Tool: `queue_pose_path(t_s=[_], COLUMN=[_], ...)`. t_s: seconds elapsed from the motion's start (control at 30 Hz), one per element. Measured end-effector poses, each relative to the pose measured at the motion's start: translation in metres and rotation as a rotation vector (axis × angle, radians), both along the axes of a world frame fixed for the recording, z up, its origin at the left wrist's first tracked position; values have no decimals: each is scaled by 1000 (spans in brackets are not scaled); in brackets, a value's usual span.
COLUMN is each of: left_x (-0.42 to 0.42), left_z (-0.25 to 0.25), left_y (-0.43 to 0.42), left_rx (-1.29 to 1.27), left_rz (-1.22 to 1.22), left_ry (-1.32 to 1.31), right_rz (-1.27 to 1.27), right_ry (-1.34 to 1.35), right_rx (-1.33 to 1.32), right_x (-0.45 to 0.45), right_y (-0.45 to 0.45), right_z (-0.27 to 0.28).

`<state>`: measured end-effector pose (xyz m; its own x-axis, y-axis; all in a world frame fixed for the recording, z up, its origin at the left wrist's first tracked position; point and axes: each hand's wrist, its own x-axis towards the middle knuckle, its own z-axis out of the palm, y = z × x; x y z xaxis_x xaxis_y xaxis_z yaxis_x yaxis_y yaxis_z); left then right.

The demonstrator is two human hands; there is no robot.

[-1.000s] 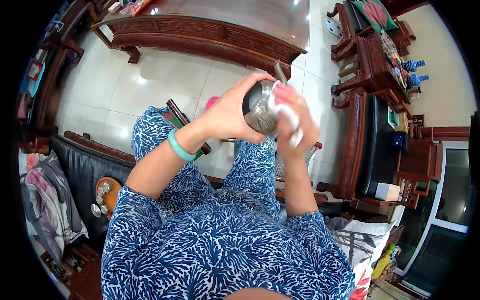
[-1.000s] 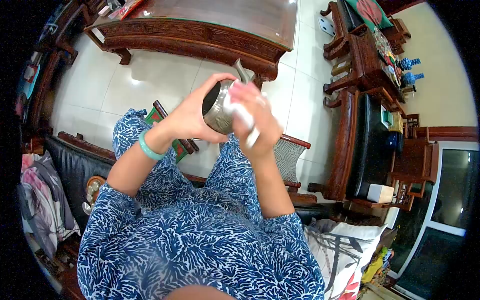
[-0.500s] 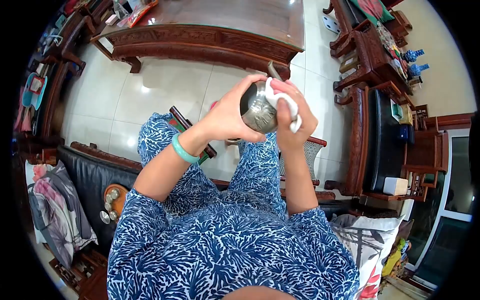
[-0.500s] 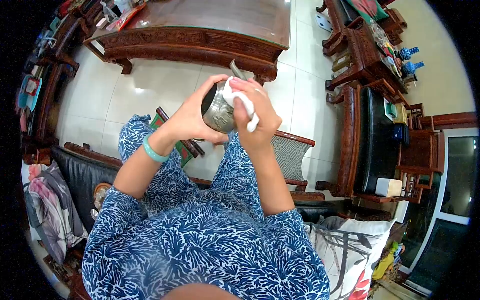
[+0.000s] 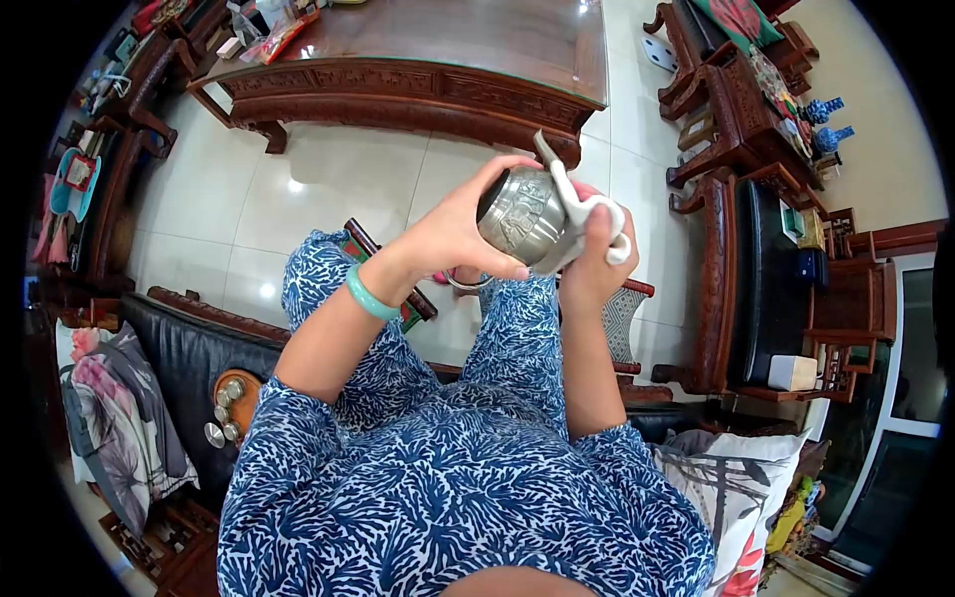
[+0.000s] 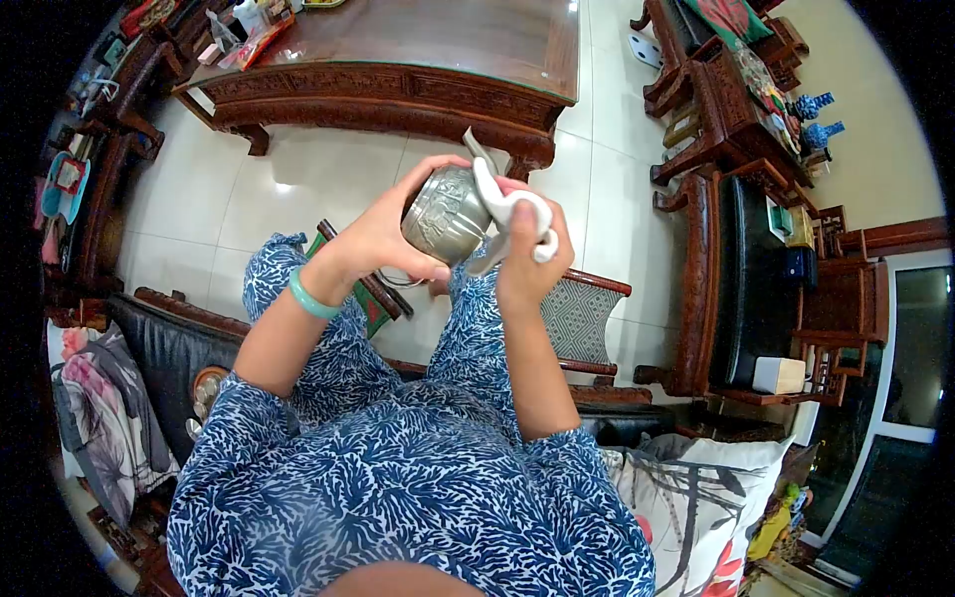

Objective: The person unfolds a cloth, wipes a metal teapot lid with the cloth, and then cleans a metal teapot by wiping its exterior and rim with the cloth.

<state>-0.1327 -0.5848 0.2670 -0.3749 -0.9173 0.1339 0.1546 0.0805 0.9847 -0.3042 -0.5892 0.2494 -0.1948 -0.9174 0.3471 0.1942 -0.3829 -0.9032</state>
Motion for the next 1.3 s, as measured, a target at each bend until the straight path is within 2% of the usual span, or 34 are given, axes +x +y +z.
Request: queue_pose_path(t_s=[0.03, 0.1, 0.17, 0.23, 0.3, 0.4, 0.5, 0.63, 0.7, 0.8, 0.9, 1.03, 1.13, 1.23, 1.3], left_x=[0, 1, 4, 6, 6, 7, 7, 10, 9, 9, 7, 5, 7, 3, 3], left_z=[0, -3, -7, -8, -6, -7, -1, -5, -4, -5, -9, -13, -12, -18, -20], left_y=[-1, 0, 0, -1, 0, 0, 2, 1, 2, 4, 5, 5, 4, 6, 6], left_rx=[-4, 21, 30, 36, -42, -5, 39, 37, 83, 105, -13, 35, -8, -103, -2], left_rz=[1, 48, 74, 99, 129, 152, 193, 214, 187, 171, 178, 183, 184, 172, 109], left_ry=[-3, 49, 0, -50, -158, -182, -269, -308, -291, -307, -420, -412, -369, -433, -428], right_rz=[1, 155, 166, 175, 215, 236, 270, 86, 46, -8, 5, -7, 11, 26, 52], right_ry=[-3, -301, -339, -54, -56, 46, 42, 190, 146, 446, 569, 669, 736, 772, 771], right_rx=[-4, 103, 149, 146, 211, -21, -17, -66, -37, -276, -260, -320, -380, -403, -358], right_x=[-2, -8, -4, -4, -8, -9, -4, 4, 10, 7, 7, 9, 0, -9, -15], right_y=[1, 4, 11, 15, 14, 7, 9, 24, 30, 24, 17, 11, 14, 19, 23], right_z=[-4, -10, -11, -11, -17, -16, -18, -20, -15, -10, 0, 13, 10, 6, 6])
